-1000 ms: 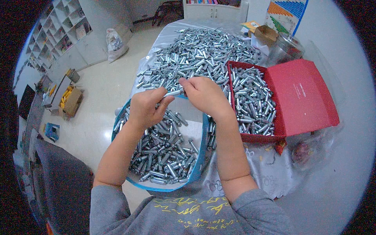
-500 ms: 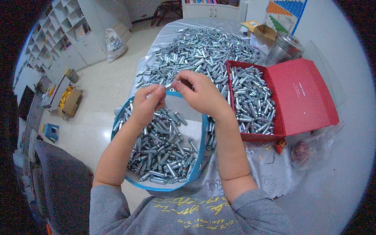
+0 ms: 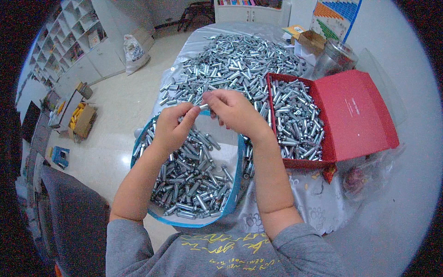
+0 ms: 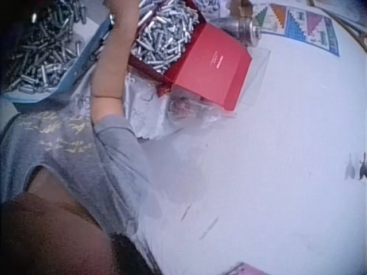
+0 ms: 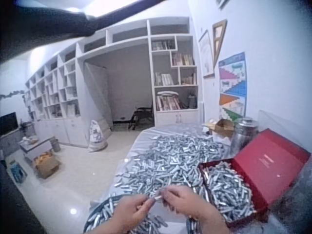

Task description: The person repeatedly picks up small metal fasteners from a blue tray and a red box, then joins two pieces together by hand. The assembled fasteners are placed back into the blue tray. The process is continuous and repetitive throughout the clip.

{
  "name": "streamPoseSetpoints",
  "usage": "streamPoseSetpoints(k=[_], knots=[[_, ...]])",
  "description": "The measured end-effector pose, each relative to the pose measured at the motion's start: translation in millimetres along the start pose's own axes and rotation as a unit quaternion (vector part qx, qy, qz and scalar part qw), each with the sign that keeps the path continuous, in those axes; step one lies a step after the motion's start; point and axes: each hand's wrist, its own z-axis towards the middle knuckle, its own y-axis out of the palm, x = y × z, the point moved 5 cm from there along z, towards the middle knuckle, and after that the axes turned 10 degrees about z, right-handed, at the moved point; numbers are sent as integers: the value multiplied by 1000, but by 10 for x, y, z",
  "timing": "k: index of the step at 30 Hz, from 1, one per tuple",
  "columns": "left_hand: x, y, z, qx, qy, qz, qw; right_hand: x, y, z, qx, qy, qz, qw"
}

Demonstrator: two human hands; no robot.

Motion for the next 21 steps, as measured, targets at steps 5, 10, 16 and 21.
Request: streamPoseSetpoints(k=[5,10,16,21], knots=[[50,-2,-22,31,57,87,994,-44,43,-3,1,-56,-37,998],[97,16,-28,16,64,118,991,58,-28,72,25,-104,-40,993],[100,-15,-37,24,68,127,989,44,25,37,4,55,-14,998],[105,-51,-24,28,58,116,991,63,-70,43,5,-24,88,996]])
